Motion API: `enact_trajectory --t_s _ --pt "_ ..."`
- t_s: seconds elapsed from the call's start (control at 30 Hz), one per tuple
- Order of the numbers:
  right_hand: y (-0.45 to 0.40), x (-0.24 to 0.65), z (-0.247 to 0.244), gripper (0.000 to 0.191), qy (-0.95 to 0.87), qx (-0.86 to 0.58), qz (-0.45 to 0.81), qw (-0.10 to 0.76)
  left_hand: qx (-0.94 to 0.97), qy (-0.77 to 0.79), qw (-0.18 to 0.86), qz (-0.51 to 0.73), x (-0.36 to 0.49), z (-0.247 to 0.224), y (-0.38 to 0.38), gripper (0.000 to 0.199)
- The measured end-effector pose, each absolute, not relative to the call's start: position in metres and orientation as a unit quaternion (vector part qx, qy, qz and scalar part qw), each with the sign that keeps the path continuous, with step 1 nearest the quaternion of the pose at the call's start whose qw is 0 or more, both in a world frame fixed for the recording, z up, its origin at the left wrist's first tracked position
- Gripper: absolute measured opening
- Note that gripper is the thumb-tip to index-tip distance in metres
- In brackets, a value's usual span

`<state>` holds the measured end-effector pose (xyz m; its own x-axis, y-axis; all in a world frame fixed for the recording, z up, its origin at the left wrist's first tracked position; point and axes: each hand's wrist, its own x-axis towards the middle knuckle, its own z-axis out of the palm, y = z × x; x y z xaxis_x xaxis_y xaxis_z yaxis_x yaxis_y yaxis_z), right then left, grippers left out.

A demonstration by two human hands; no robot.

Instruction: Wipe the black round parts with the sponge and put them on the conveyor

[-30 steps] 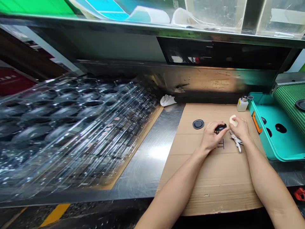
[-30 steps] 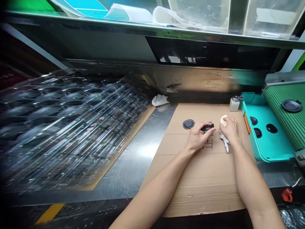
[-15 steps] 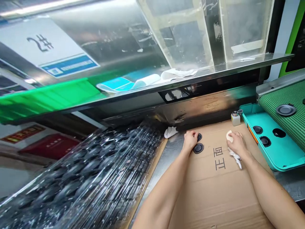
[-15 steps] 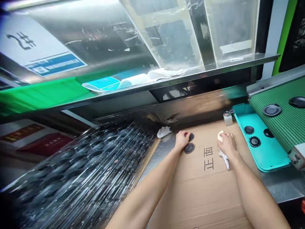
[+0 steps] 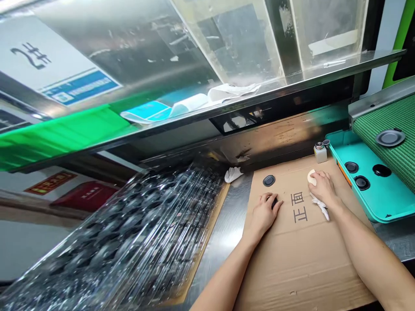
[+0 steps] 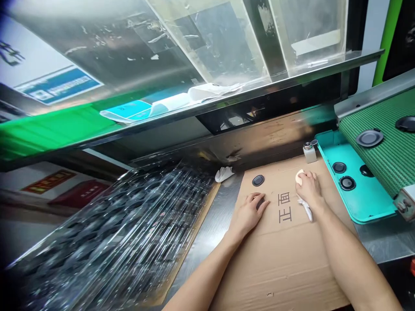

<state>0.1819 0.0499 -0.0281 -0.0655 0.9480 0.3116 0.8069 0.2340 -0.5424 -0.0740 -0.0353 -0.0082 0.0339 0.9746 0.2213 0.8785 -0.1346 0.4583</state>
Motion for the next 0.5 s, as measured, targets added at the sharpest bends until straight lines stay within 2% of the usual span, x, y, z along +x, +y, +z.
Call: enact_trajectory --t_s 0.07,0.17,0.27,0.37,0.5 --pt "0.051 0.183 -0.029 0.029 -0.722 -0.607 0.116 0.310 0.660 0.633 0.210 0.344 -0.070 0.002 -0.037 0.045" --pt "0.053 0.184 -0.031 0.030 -0.730 -0.600 0.117 0.307 0.453 0.557 0.484 0.499 -0.062 0.029 -0.044 0.051" --pt "0.057 0.187 -0.034 0.030 -0.734 -0.595 0.106 0.311 0.256 0.417 0.674 0.553 -0.049 0.056 -0.057 0.053" --pt "0.061 0.190 -0.036 0.032 -0.738 -0.590 0.092 0.315 0.188 0.363 0.722 0.558 -0.034 0.069 -0.068 0.061" --pt "0.066 0.192 -0.037 0.035 -0.746 -0.581 0.080 0.316 0.184 0.368 0.715 0.566 -0.021 0.069 -0.075 0.072"
